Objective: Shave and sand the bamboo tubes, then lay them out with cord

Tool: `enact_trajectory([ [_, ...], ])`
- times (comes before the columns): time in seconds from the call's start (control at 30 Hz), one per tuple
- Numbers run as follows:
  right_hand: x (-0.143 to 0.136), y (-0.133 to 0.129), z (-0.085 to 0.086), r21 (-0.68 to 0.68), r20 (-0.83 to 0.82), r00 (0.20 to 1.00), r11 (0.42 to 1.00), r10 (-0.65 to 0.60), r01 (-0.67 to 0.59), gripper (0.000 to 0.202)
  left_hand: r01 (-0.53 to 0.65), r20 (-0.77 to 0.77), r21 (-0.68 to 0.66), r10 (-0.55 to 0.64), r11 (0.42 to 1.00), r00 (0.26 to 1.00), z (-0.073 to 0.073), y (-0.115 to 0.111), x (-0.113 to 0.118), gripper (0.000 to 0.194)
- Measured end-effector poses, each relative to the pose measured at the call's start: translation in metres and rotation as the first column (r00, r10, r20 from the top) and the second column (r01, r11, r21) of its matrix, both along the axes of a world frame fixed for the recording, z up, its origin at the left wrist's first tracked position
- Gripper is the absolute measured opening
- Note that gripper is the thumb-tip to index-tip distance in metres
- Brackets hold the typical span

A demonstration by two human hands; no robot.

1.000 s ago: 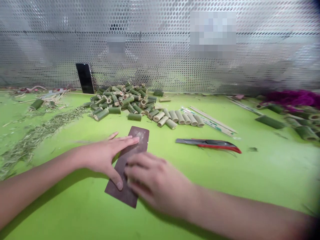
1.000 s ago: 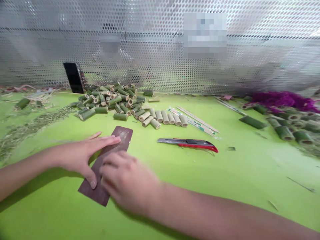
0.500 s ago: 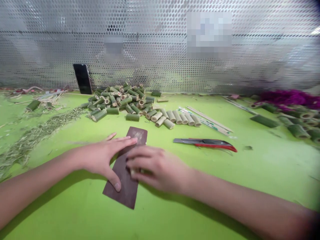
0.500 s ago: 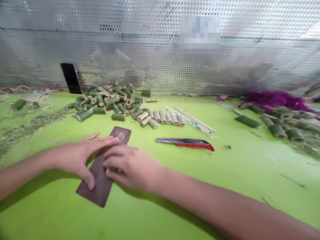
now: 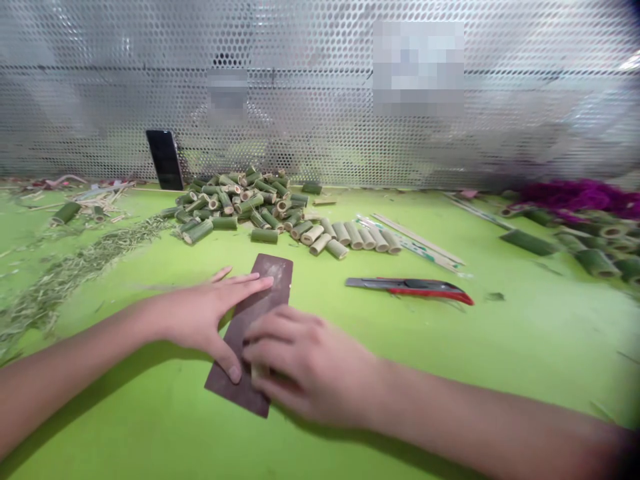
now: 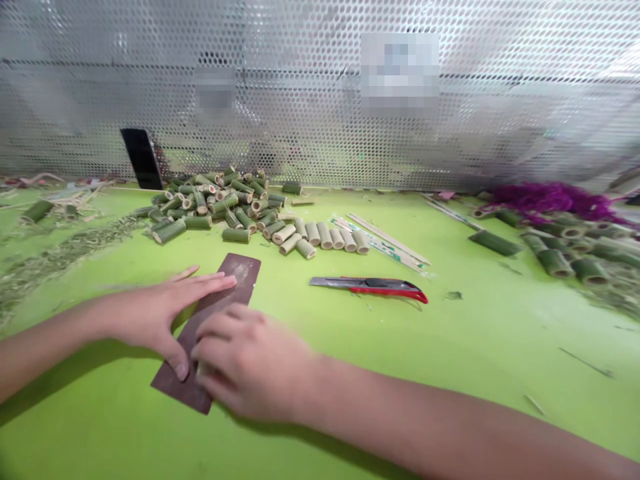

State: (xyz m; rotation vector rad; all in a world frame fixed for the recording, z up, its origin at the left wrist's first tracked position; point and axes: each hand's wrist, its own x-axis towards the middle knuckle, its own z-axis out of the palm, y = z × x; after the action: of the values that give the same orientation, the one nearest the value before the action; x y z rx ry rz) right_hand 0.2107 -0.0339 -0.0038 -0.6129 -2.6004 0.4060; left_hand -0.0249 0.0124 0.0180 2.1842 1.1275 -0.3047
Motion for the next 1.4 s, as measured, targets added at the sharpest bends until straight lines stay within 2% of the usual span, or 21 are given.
enact_trajectory([
  [0.07, 0.0, -0.002, 0.001, 0.029, -0.007, 0.989, 0.988, 0.151, -0.151, 0.016, 0.006, -0.003, 0.013, -0.006, 1.0, 1.0, 0.0, 0.001, -0.001, 0.14],
  [0.1, 0.0, -0.001, 0.002, 0.031, -0.008, 0.987, 0.987, 0.158, -0.158, 0.016, 0.005, -0.004, 0.02, -0.005, 1.0, 1.0, 0.0, 0.001, -0.001, 0.14],
  [0.23, 0.002, 0.002, 0.002, -0.02, 0.012, 0.992, 0.992, -0.126, 0.126, 0.011, 0.005, 0.005, 0.017, -0.005, 1.0, 1.0, -0.003, 0.002, -0.004, 0.143],
  [0.27, 0.001, 0.001, 0.001, -0.023, 0.013, 0.992, 0.992, -0.124, 0.124, 0.012, 0.007, 0.006, 0.011, -0.007, 1.0, 1.0, -0.004, 0.001, -0.004, 0.143],
  [0.3, 0.0, -0.001, 0.001, -0.018, 0.01, 0.998, 0.998, -0.068, 0.068, 0.014, 0.008, 0.008, 0.01, -0.008, 1.0, 1.0, -0.004, 0.001, -0.004, 0.142],
  [0.37, 0.0, -0.002, -0.002, 0.009, -0.016, 0.994, 0.994, 0.111, -0.111, 0.017, 0.008, 0.01, 0.011, -0.008, 1.0, 1.0, -0.003, 0.001, -0.003, 0.139],
  [0.4, 0.001, -0.001, -0.003, 0.023, -0.026, 0.986, 0.986, 0.163, -0.162, 0.016, 0.005, 0.008, 0.009, -0.005, 1.0, 1.0, -0.002, 0.001, -0.002, 0.138],
  [0.43, 0.001, 0.0, -0.004, 0.032, -0.032, 0.986, 0.987, 0.161, -0.16, 0.015, 0.0, 0.005, 0.006, 0.0, 1.0, 1.0, -0.001, 0.0, -0.001, 0.138],
  [0.47, 0.002, 0.002, -0.004, 0.03, -0.034, 0.994, 0.994, 0.106, -0.105, 0.013, -0.005, -0.001, 0.0, 0.005, 1.0, 1.0, -0.001, 0.0, 0.0, 0.139],
  [0.57, 0.003, 0.002, -0.003, -0.031, -0.017, 0.991, 0.991, -0.13, 0.13, 0.011, -0.012, -0.007, -0.011, 0.012, 1.0, 1.0, 0.001, 0.0, 0.0, 0.141],
  [0.6, 0.002, -0.001, -0.003, -0.043, -0.01, 0.991, 0.991, -0.131, 0.131, 0.012, -0.01, -0.003, -0.01, 0.01, 1.0, 1.0, 0.001, 0.0, 0.0, 0.14],
  [0.7, -0.002, -0.013, -0.002, -0.005, -0.001, 0.995, 0.995, 0.097, -0.097, 0.014, 0.0, 0.013, 0.0, 0.0, 1.0, 1.0, 0.0, 0.0, -0.002, 0.133],
  [0.77, -0.003, -0.015, -0.003, 0.011, -0.015, 0.986, 0.986, 0.165, -0.165, 0.013, 0.006, 0.016, 0.007, -0.006, 1.0, 1.0, -0.002, 0.0, -0.002, 0.133],
  [0.9, -0.005, -0.005, -0.005, -0.039, -0.071, 0.997, 0.999, 0.005, -0.008, 0.008, 0.045, 0.03, 0.029, -0.046, 0.999, 0.998, -0.002, 0.001, -0.001, 0.142],
  [1.03, -0.006, -0.001, -0.006, -0.021, -0.053, 0.994, 0.995, 0.094, -0.095, 0.011, 0.04, 0.023, 0.038, -0.041, 0.998, 0.999, 0.0, 0.001, -0.001, 0.138],
  [1.2, 0.002, 0.004, 0.0, -0.088, -0.007, 0.998, 0.994, 0.061, -0.062, 0.009, 0.018, 0.005, 0.014, -0.018, 1.0, 1.0, 0.002, 0.0, 0.0, 0.142],
  [1.4, -0.001, -0.004, 0.001, -0.034, 0.028, 0.999, 0.999, 0.042, -0.041, 0.01, 0.025, 0.014, 0.032, -0.025, 0.999, 1.0, 0.003, 0.0, 0.001, 0.142],
])
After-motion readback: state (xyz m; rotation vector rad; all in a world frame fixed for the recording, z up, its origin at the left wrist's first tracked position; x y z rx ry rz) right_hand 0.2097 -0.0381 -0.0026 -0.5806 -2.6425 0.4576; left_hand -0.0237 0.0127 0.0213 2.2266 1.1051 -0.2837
